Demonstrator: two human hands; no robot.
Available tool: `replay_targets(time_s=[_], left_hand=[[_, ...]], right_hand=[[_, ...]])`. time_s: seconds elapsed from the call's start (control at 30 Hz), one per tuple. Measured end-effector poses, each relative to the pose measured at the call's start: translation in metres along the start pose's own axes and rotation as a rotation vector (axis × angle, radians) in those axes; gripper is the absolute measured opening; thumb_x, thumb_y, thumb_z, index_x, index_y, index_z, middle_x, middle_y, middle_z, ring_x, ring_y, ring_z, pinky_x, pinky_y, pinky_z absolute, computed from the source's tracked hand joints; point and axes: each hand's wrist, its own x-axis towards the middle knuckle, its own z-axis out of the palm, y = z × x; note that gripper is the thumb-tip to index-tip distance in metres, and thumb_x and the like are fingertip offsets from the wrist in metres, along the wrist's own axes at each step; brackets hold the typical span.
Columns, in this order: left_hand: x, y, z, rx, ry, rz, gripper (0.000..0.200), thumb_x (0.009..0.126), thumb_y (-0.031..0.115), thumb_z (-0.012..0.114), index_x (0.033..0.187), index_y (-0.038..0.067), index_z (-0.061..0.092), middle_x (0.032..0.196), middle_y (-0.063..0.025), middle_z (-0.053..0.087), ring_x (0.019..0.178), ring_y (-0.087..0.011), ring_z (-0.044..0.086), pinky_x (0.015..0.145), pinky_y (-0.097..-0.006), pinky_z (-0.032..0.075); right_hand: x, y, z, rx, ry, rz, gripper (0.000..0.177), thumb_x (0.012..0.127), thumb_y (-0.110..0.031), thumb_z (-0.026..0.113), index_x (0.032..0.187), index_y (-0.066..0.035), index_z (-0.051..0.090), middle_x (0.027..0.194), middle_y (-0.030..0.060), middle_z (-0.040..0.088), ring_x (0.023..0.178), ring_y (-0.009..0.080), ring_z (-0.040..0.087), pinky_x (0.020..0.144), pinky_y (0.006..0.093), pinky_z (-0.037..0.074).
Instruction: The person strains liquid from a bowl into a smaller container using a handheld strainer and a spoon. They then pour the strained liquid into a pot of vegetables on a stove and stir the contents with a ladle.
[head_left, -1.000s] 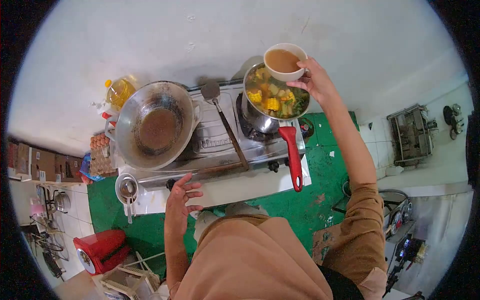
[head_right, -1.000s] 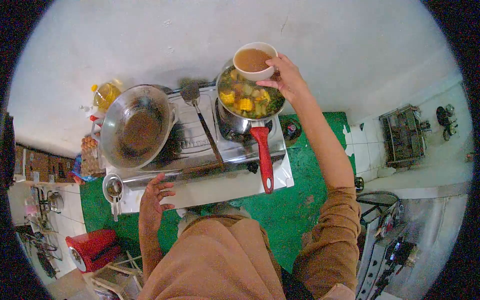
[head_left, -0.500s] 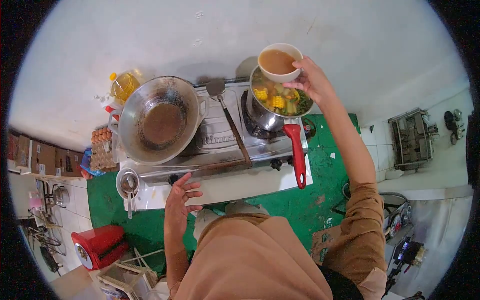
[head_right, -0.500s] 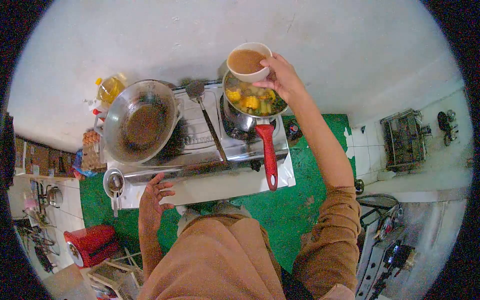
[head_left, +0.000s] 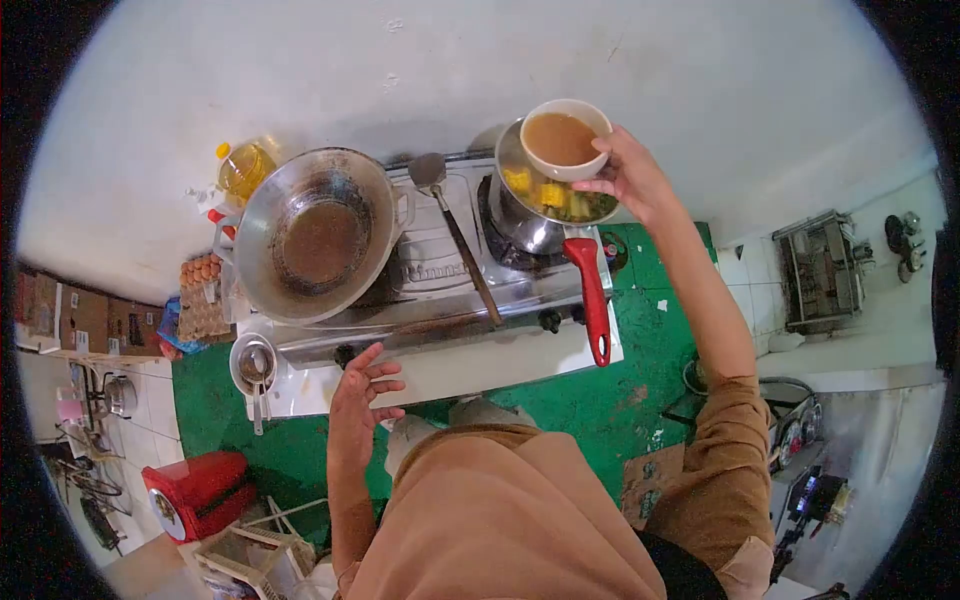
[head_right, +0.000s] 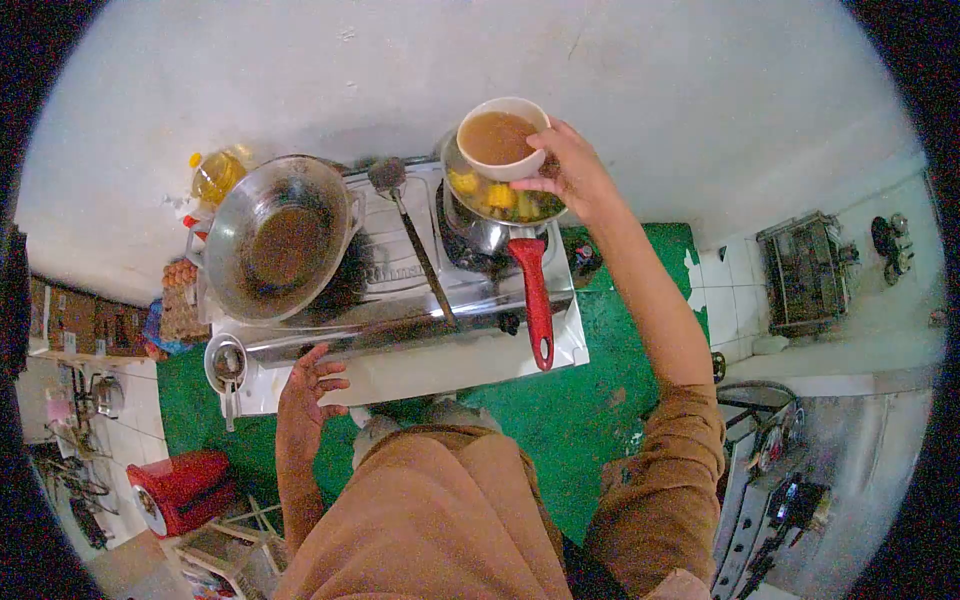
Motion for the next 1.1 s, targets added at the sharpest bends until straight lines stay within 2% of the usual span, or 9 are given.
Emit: replay_targets(time_s=[0.07, 0.2, 0.33, 0.43, 0.5, 0.7, 0.8, 0.87, 1.1], left_hand=[[0.000, -0.001, 0.000, 0.002, -0.004, 0.002, 0.059, 0.091, 0.053, 0.043, 0.132, 0.011, 0.043, 0.114, -0.0076, 0.055, 0.097, -0.0157, 0.055, 0.066, -0.0294, 0.051], [-0.002, 0.001, 0.004, 0.025, -0.009, -0.003, 0.059, 0.091, 0.053, 0.042, 0.132, 0.011, 0.043, 0.114, -0.0073, 0.055, 0.097, -0.0156, 0.055, 0.066, -0.0294, 0.051], [0.000, -0.003, 0.002, 0.021, -0.023, -0.010, 0.059, 0.091, 0.054, 0.042, 0.132, 0.011, 0.043, 0.113, -0.0070, 0.055, 0.096, -0.0155, 0.055, 0.066, -0.0295, 0.051], [0.000, -0.003, 0.003, -0.001, -0.043, 0.029, 0.064, 0.090, 0.053, 0.046, 0.135, 0.008, 0.038, 0.114, -0.0101, 0.056, 0.096, -0.0188, 0.058, 0.062, -0.0287, 0.055], [-0.002, 0.001, 0.008, 0.040, -0.027, 0.004, 0.061, 0.091, 0.055, 0.043, 0.132, 0.010, 0.043, 0.113, -0.0072, 0.055, 0.096, -0.0158, 0.055, 0.066, -0.0295, 0.050], [0.000, -0.001, 0.006, 0.027, -0.027, -0.007, 0.061, 0.091, 0.055, 0.043, 0.133, 0.011, 0.042, 0.113, -0.0076, 0.056, 0.096, -0.0164, 0.055, 0.068, -0.0289, 0.050], [-0.001, 0.000, 0.008, 0.052, -0.019, 0.012, 0.061, 0.090, 0.055, 0.044, 0.133, 0.011, 0.042, 0.114, -0.0076, 0.056, 0.097, -0.0165, 0.055, 0.068, -0.0286, 0.050], [0.000, 0.001, 0.007, 0.037, -0.016, -0.003, 0.061, 0.090, 0.054, 0.044, 0.133, 0.011, 0.042, 0.114, -0.0075, 0.056, 0.097, -0.0165, 0.055, 0.068, -0.0285, 0.050], [0.001, 0.001, 0.002, 0.015, 0.000, -0.012, 0.058, 0.090, 0.052, 0.044, 0.132, 0.011, 0.043, 0.114, -0.0072, 0.055, 0.097, -0.0165, 0.055, 0.067, -0.0284, 0.050]], right_hand=[[-0.009, -0.001, 0.001, -0.039, 0.012, 0.011, 0.055, 0.082, -0.021, 0.058, 0.132, -0.008, 0.038, 0.119, 0.0146, 0.049, 0.103, 0.0294, 0.057, 0.076, 0.0390, 0.058], [-0.018, -0.001, -0.007, -0.061, 0.012, 0.011, 0.056, 0.082, -0.021, 0.058, 0.133, -0.008, 0.038, 0.119, 0.0147, 0.049, 0.101, 0.0298, 0.057, 0.076, 0.0381, 0.058], [-0.025, -0.003, -0.011, -0.080, 0.049, 0.002, 0.057, 0.082, -0.021, 0.058, 0.133, -0.007, 0.038, 0.117, 0.0147, 0.050, 0.100, 0.0297, 0.058, 0.075, 0.0371, 0.059], [-0.026, -0.004, -0.018, -0.085, 0.064, 0.007, 0.057, 0.082, -0.021, 0.058, 0.133, -0.008, 0.038, 0.117, 0.0148, 0.050, 0.099, 0.0294, 0.058, 0.075, 0.0368, 0.059], [-0.024, -0.004, -0.022, -0.085, 0.070, 0.012, 0.057, 0.082, -0.021, 0.058, 0.133, -0.008, 0.038, 0.116, 0.0150, 0.050, 0.099, 0.0291, 0.058, 0.075, 0.0367, 0.059], [-0.020, -0.002, -0.022, -0.027, 0.045, 0.014, 0.058, 0.082, -0.018, 0.059, 0.134, -0.006, 0.036, 0.121, 0.0138, 0.048, 0.102, 0.0310, 0.057, 0.068, 0.0378, 0.061], [-0.015, 0.001, -0.018, -0.039, 0.038, 0.027, 0.058, 0.082, -0.019, 0.059, 0.134, -0.006, 0.037, 0.122, 0.0140, 0.048, 0.102, 0.0318, 0.057, 0.069, 0.0386, 0.060], [-0.013, 0.001, -0.012, -0.067, 0.028, 0.039, 0.056, 0.082, -0.021, 0.060, 0.133, -0.009, 0.039, 0.117, 0.0153, 0.050, 0.102, 0.0294, 0.057, 0.077, 0.0391, 0.058], [0.006, 0.002, 0.002, -0.051, -0.012, 0.042, 0.052, 0.081, -0.019, 0.061, 0.129, -0.008, 0.042, 0.115, 0.0143, 0.050, 0.100, 0.0290, 0.057, 0.076, 0.0398, 0.059]])
